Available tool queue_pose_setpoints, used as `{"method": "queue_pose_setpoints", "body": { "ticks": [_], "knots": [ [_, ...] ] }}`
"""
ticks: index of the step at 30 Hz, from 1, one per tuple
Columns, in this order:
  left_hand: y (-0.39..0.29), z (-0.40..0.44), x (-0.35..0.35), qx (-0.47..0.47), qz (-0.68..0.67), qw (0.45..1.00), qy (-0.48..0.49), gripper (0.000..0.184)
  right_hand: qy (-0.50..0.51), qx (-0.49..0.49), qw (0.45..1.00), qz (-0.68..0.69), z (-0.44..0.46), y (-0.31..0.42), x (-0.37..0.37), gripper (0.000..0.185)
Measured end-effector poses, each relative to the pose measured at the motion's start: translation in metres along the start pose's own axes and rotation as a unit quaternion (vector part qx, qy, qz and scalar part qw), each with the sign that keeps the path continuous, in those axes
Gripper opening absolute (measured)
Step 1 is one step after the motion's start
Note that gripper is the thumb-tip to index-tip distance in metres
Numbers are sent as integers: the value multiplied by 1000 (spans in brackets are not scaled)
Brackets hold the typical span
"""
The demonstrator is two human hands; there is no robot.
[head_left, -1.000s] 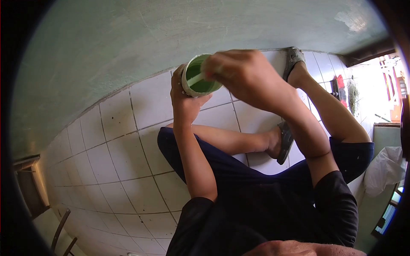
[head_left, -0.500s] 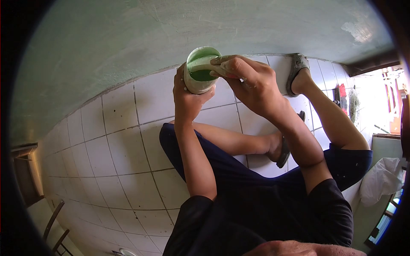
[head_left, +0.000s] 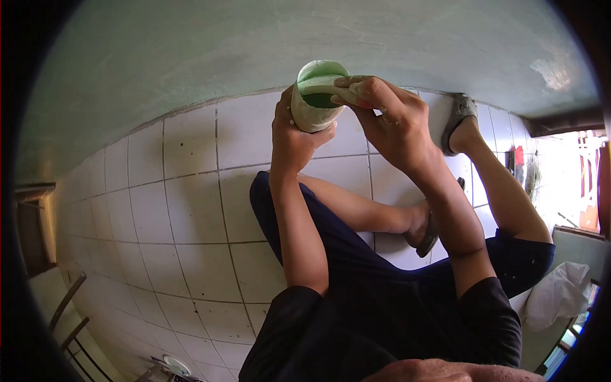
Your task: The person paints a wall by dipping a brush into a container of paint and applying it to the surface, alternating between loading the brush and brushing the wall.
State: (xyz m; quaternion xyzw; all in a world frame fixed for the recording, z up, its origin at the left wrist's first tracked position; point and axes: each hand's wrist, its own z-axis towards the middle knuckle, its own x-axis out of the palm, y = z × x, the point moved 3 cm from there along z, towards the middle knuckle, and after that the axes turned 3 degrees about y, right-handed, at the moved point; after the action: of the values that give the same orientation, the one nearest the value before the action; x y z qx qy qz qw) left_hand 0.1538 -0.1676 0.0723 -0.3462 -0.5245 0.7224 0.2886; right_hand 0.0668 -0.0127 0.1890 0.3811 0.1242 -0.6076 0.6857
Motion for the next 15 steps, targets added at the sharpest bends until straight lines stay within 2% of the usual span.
{"method": "queue_pose_setpoints", "body": {
  "ticks": [7,10,12,13,15],
  "knots": [
    [-1,-1,-21,-10,8,1000,-9,82,3,37,999,37,14,3,16,22],
    [-2,-3,-32,-22,25,998,-46,81,-33,80,988,124,14,7,16,23],
    [0,-4,-40,-8,42,997,-57,80,-92,192,947,240,7,4,18,25],
    [2,-4,-42,7,59,996,-60,80,-118,185,931,293,5,4,20,26],
    [5,-6,-42,16,79,995,-57,80,-128,187,931,287,-1,1,24,27]
  ]
}}
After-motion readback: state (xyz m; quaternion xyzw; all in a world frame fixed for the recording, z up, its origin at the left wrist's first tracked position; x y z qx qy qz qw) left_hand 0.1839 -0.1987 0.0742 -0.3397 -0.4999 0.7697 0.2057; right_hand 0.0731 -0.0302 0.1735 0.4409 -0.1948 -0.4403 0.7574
